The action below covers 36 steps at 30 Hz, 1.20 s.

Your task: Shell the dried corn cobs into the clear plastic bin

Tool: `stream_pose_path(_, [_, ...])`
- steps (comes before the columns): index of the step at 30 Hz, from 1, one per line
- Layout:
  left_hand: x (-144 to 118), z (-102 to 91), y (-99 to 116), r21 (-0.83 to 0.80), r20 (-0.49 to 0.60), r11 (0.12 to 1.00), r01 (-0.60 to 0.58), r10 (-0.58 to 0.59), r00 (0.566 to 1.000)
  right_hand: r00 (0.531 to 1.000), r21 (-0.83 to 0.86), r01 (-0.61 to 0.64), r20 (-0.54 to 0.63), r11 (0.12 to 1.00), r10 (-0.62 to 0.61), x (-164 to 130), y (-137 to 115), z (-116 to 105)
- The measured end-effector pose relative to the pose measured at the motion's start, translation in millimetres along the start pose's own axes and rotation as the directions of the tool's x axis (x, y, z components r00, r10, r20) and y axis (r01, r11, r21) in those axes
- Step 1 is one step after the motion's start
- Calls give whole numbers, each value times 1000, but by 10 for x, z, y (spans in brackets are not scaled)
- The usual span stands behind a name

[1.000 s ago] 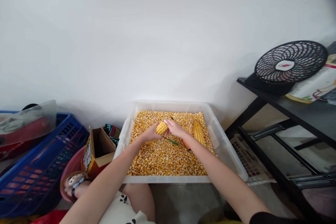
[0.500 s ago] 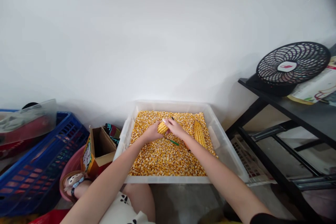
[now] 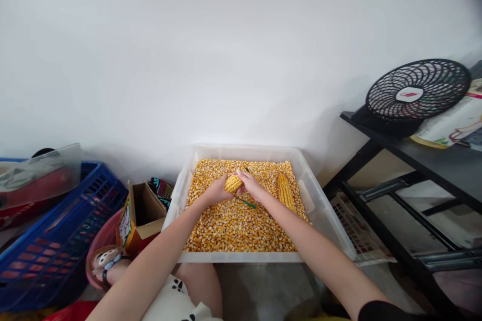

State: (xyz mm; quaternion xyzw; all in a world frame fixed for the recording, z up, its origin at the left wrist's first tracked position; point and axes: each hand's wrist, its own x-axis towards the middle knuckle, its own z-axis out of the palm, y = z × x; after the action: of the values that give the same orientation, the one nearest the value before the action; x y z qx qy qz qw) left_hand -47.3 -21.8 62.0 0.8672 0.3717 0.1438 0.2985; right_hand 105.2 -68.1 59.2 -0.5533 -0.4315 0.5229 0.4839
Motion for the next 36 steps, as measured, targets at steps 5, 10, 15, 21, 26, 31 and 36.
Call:
stream_pose_path(5, [5, -12, 33, -29, 4, 999, 21, -21, 1000, 1000, 55, -1, -7, 998, 2, 5, -34, -11])
stream_pose_path(10, [25, 21, 15, -62, 1, 997, 37, -37, 999, 999, 32, -36, -40, 999, 37, -7, -82, -12])
stream_pose_path(15, [19, 36, -1, -36, -1, 999, 6, -6, 1000, 995, -201, 75, -44, 977, -86, 18, 7, 1])
stream_pose_path(21, [24, 51, -15, -51, -4, 999, 6, -6, 1000, 996, -135, 70, -46, 988, -77, 46, 45, -19])
stream_pose_path(26, [39, 59, -26, -51, -4, 999, 6, -7, 1000, 996, -127, 85, -12, 988, -87, 24, -1, -6])
stream_pose_path(31, [13, 17, 25, -40, 26, 999, 32, -31, 999, 996, -192, 78, -20, 978, -84, 13, 10, -8])
stream_pose_path(36, [-10, -30, 64, -30, 61, 999, 41, -39, 997, 1000, -166, 24, -12, 986, -26, 20, 30, -22])
